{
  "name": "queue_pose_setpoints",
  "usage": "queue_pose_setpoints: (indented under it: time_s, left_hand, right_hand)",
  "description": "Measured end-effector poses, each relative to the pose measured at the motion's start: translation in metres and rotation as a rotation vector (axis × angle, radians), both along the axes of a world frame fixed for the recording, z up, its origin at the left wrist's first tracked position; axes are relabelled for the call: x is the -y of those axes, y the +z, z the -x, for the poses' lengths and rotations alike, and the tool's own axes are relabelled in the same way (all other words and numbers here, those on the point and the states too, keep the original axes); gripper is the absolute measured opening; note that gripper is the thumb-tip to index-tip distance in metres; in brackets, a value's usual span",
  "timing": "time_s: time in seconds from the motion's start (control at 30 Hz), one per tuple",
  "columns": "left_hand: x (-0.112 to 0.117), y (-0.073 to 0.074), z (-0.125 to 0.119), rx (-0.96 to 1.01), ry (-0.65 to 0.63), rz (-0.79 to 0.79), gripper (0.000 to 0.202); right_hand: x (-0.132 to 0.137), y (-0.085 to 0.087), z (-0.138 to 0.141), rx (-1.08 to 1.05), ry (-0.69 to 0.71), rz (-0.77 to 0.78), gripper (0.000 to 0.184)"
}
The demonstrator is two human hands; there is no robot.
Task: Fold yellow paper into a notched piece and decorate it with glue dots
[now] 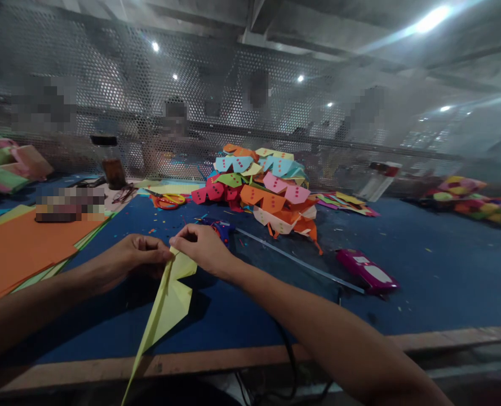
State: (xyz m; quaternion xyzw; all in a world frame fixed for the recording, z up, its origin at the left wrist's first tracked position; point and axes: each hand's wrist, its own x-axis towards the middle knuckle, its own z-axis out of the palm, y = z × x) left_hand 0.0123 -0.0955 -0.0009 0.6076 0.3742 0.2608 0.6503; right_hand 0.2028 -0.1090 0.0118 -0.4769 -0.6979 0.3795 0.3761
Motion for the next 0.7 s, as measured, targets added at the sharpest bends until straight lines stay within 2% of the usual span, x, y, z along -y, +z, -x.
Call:
queue_pose_setpoints:
  time_s: [0.2, 0.5, 0.7]
  left_hand:
    - [-0.0011, -0.0014, 0.0004, -0.053, -0.044, -0.054, 0.028]
    - [0.0001, -0.0031, -0.0009, -0.038, -0.039, -0.097, 0.025]
    - [0.0004, -0.0008, -0.0005, -0.020, -0.032, -0.074, 0.024]
  right_hand:
    - [-0.0014, -0.0028, -0.0006, 0.006, -0.049, -0.042, 0.022]
    - [-0.0001, -0.0002, -0.0031, 0.011, 0.081, 0.026, 0.040]
    - [0.0004, -0.0026, -0.0028, -0.056, 0.055, 0.030, 0.042]
